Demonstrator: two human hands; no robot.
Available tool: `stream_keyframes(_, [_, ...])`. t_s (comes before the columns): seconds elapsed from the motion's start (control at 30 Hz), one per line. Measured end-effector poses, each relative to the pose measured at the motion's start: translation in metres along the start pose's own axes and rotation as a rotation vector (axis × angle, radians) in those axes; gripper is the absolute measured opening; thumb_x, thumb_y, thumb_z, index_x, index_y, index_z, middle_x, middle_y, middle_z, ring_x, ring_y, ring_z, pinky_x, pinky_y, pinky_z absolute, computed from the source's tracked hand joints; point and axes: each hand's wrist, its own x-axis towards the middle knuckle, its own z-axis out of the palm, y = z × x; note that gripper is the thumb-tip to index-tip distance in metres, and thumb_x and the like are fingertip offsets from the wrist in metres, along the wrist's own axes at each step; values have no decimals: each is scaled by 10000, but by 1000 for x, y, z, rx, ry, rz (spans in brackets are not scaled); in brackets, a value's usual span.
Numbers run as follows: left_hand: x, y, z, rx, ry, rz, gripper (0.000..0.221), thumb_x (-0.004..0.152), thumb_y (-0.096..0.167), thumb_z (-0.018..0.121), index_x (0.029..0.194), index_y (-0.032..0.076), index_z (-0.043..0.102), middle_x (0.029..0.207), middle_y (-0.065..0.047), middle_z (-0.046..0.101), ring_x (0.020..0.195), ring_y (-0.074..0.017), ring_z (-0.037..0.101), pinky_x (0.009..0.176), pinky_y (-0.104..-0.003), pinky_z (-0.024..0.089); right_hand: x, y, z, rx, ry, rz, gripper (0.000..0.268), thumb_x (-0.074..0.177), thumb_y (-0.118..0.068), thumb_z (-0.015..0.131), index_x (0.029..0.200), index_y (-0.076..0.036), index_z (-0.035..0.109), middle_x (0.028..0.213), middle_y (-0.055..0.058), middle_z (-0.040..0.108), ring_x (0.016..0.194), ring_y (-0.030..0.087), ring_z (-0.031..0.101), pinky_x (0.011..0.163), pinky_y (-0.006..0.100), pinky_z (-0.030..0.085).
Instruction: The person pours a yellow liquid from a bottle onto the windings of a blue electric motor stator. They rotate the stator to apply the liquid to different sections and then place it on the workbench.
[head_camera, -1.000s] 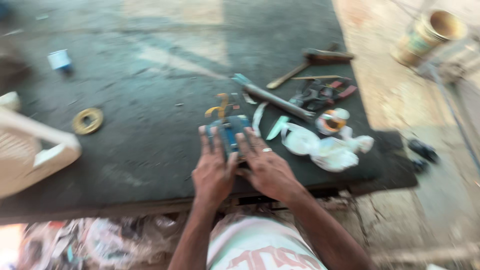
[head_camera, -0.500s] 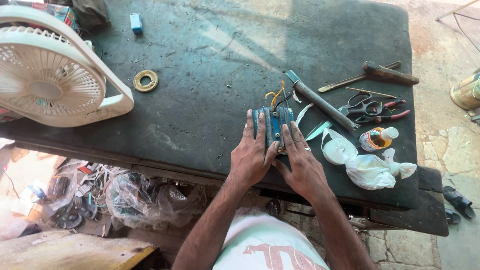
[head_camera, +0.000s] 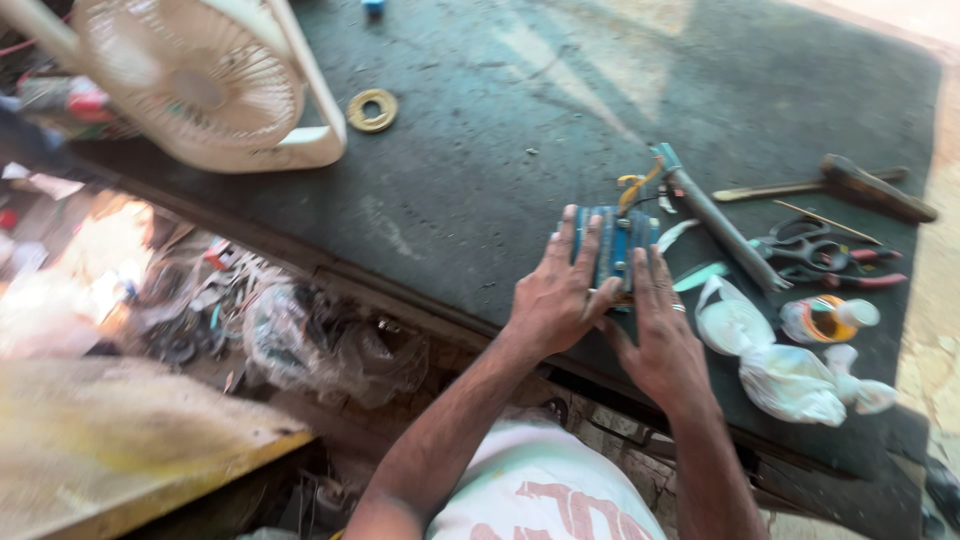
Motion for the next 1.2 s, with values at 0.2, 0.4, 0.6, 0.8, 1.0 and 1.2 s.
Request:
stream_keyframes(0.2, [-1,-1,7,-1,89,30,833,1027,602,400,1650,95,177,1689,-316,133,1478,-509,356,1026,-543,519,-1,0,-4,31,41,-60,981,833,-295,766,1605,-21,227,1668,250,225,1516,427,288,1172,497,338])
stream_keyframes(0.4, [-3,-2,8,13,112,37,837,1018,620,401,1640,100,191,1692,-301,149,1502,-466,352,1028,-523,515,-1,1,-5,63,61,-102,966,840,-303,761,1601,5,252,1651,291,252,1508,437,297,1172,502,337])
stream_keyframes(0.6, [-4,-1,9,-1,130,31,840,1018,634,372,1651,112,192,1703,-289,155,1496,-459,365,1046,-521,516,-1,7,-5,50,53,-124,978,827,-331,768,1594,1,260,1655,282,242,1520,427,280,1171,504,335])
stream_keyframes(0.8, [-1,-1,11,30,73,-12,809,1018,616,340,1636,120,174,1689,-291,136,1489,-459,359,980,-521,544,0,11,-7,52,21,-121,976,821,-347,764,1589,-11,264,1660,275,230,1518,416,273,1147,508,351])
stream_keyframes(1.0, [-3,0,11,40,101,-15,809,1016,607,376,1639,126,190,1686,-282,154,1467,-459,386,986,-521,542,0,14,-9,85,32,-153,953,825,-344,765,1583,-15,290,1651,278,250,1519,420,278,1151,506,353])
stream_keyframes(1.2, [-6,2,10,0,157,-2,806,1024,601,406,1642,116,224,1694,-278,187,1471,-450,408,1005,-512,538,2,18,-9,98,42,-186,943,823,-337,766,1585,-35,301,1646,270,265,1516,411,286,1156,492,346])
